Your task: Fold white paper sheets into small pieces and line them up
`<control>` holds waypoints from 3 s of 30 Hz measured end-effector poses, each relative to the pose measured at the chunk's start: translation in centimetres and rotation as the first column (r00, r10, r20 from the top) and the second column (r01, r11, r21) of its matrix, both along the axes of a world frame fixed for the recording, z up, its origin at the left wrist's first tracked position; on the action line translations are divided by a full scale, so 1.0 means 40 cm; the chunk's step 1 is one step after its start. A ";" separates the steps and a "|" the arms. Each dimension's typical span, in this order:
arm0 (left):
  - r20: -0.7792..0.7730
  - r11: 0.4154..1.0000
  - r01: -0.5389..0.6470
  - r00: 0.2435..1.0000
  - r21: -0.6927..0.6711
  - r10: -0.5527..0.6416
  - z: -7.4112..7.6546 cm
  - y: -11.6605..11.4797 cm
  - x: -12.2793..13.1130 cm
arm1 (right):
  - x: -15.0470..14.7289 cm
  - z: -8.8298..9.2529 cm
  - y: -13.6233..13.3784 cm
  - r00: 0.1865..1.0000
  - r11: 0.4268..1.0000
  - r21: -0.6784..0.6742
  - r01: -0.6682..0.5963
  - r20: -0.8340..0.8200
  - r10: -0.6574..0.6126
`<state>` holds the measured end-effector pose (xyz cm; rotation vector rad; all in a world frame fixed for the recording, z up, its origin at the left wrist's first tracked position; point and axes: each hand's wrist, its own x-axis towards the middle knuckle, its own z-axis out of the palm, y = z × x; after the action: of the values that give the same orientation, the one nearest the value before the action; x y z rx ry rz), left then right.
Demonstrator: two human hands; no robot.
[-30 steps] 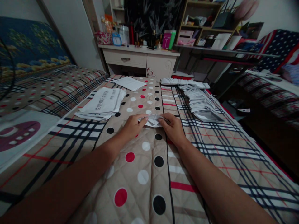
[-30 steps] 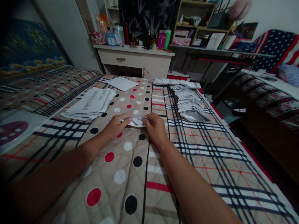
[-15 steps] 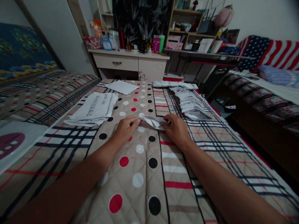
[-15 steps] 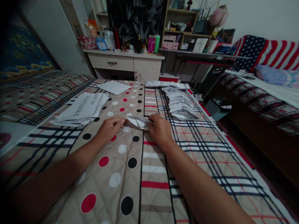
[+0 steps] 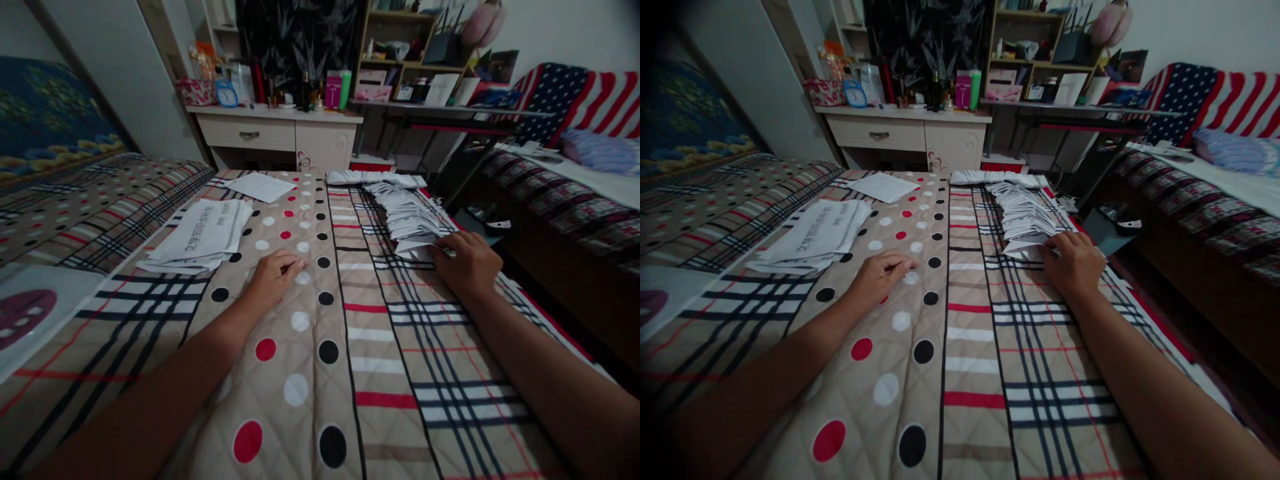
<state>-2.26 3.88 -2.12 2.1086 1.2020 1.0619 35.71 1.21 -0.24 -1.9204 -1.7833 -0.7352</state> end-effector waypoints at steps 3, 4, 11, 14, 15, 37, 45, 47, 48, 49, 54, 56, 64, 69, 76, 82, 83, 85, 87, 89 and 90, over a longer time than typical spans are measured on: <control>0.005 1.000 -0.001 1.000 -0.008 0.001 0.003 -0.002 0.002 | -0.009 0.005 0.011 0.997 0.996 -0.044 0.076 0.022 -0.075; 0.009 1.000 0.002 1.000 -0.009 -0.001 0.004 -0.002 0.003 | -0.013 0.006 0.017 0.995 0.993 -0.060 0.102 0.016 -0.101; 0.020 1.000 0.013 1.000 -0.015 -0.013 0.000 -0.002 0.006 | -0.032 -0.001 0.077 0.938 0.902 -0.276 0.333 0.002 -0.345; 0.009 1.000 0.010 1.000 -0.009 -0.010 -0.004 0.000 0.006 | -0.044 0.003 0.081 0.929 0.886 -0.303 0.350 -0.006 -0.369; 0.007 1.000 0.007 1.000 -0.007 -0.007 -0.005 0.001 0.006 | -0.048 0.006 0.078 0.927 0.882 -0.313 0.351 -0.017 -0.375; 0.115 0.999 -0.029 0.993 -0.028 0.032 0.002 -0.015 0.006 | -0.465 -0.007 -0.052 0.862 0.820 -0.385 -0.424 -0.449 0.235; -0.190 0.918 -0.285 0.920 0.275 0.342 0.046 0.023 -0.150 | -0.434 -0.029 -0.057 0.761 0.780 -0.331 -0.531 -0.592 0.267; -0.307 0.885 -0.372 0.839 0.280 0.450 0.057 0.041 -0.214 | -0.433 -0.029 -0.059 0.756 0.774 -0.333 -0.539 -0.598 0.268; -0.361 0.874 -0.412 0.797 0.259 0.483 0.058 0.050 -0.243 | -0.434 -0.029 -0.059 0.756 0.772 -0.337 -0.539 -0.598 0.266; -0.406 0.870 -0.439 0.769 0.223 0.493 0.055 0.057 -0.266 | -0.435 -0.029 -0.059 0.757 0.770 -0.341 -0.539 -0.597 0.265; -0.463 0.886 -0.456 0.770 0.081 0.439 0.028 0.077 -0.315 | -0.437 -0.029 -0.055 0.761 0.766 -0.356 -0.535 -0.597 0.254; -0.439 0.897 -0.437 0.794 0.069 0.421 0.022 0.081 -0.315 | -0.436 -0.030 -0.055 0.759 0.766 -0.357 -0.535 -0.601 0.250; -0.289 0.893 -0.450 0.857 -0.018 0.427 0.022 0.095 -0.335 | -0.438 -0.025 -0.057 0.741 0.761 -0.343 -0.551 -0.620 0.258; -0.319 0.902 -0.432 0.856 -0.006 0.408 0.017 0.095 -0.347 | -0.442 -0.020 -0.057 0.759 0.773 -0.355 -0.526 -0.606 0.238; -0.279 0.878 -0.479 0.841 0.013 0.463 0.007 0.099 -0.342 | -0.442 -0.012 -0.065 0.759 0.798 -0.297 -0.524 -0.588 0.280; -0.173 0.864 -0.502 0.855 -0.040 0.489 0.005 0.103 -0.345 | -0.464 -0.018 -0.062 0.799 0.777 -0.273 -0.568 -0.412 0.439; -0.163 0.856 -0.516 0.849 -0.044 0.503 0.003 0.105 -0.346 | -0.474 -0.020 -0.068 0.811 0.769 -0.297 -0.566 -0.365 0.457; -0.149 0.843 -0.537 0.838 -0.045 0.526 -0.004 0.108 -0.347 | -0.499 -0.020 -0.093 0.820 0.730 -0.376 -0.570 -0.310 0.481; -0.138 0.845 -0.533 0.840 -0.032 0.525 -0.013 0.111 -0.347 | -0.528 -0.013 -0.140 0.789 0.646 -0.456 -0.612 -0.309 0.530; -0.125 0.858 -0.514 0.852 -0.006 0.509 -0.022 0.112 -0.346 | -0.557 -0.006 -0.205 0.705 0.521 -0.491 -0.698 -0.345 0.620; -0.123 0.863 -0.506 0.856 0.010 0.503 -0.025 0.112 -0.345 | -0.572 -0.006 -0.241 0.657 0.469 -0.484 -0.739 -0.364 0.660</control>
<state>-16.04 8.37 -3.12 1.9024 1.8907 1.1314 12.84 -8.42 -0.50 -1.2033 -2.6441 0.3046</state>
